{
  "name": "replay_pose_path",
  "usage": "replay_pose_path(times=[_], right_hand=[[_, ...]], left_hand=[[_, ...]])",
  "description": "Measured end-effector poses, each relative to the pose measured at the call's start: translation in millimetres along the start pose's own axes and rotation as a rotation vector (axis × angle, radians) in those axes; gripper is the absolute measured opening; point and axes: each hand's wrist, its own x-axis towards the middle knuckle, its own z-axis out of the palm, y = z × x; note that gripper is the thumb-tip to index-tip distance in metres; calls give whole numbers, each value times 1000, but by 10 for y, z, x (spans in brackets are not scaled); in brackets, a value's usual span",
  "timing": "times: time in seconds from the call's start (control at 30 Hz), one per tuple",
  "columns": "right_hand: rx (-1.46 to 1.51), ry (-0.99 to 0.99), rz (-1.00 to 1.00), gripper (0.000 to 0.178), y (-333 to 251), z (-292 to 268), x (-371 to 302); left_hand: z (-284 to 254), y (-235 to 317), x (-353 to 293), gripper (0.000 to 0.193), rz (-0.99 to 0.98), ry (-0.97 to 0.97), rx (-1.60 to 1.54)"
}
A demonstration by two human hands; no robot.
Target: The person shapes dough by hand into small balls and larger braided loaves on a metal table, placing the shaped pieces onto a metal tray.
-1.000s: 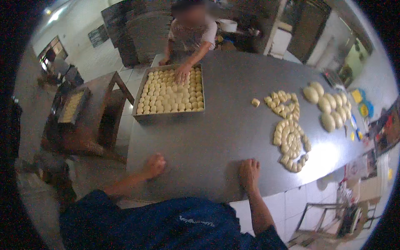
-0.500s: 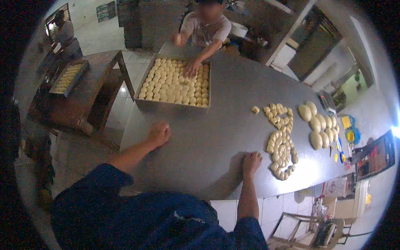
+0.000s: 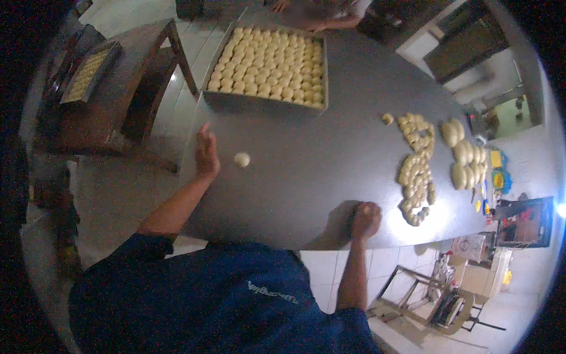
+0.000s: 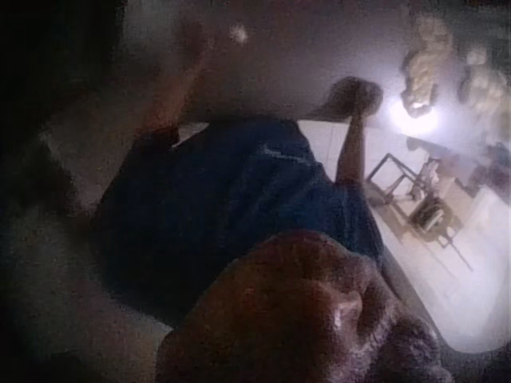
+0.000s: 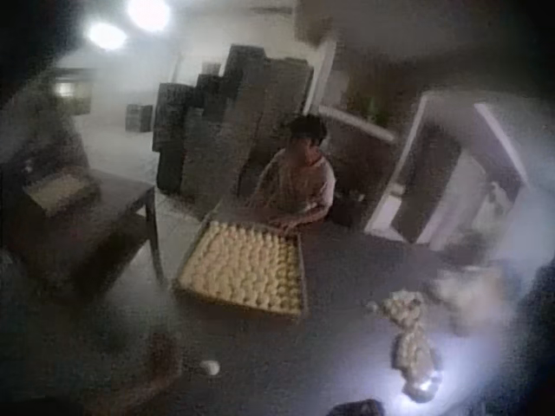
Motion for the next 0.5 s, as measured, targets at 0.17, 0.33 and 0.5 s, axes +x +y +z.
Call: replay_pose_path(times=[0.17, 0.33, 0.5], right_hand=[[619, -356, 179, 25, -1872, -8, 254], [622, -649, -178, 40, -3342, 1098, -533], [773, -460, -86, 41, -2860, 80, 131]], left_hand=[[6, 223, -17, 54, 134, -114, 50], [228, -244, 73, 62, 66, -250, -23], [60, -168, 68, 70, 57, -215, 67]])
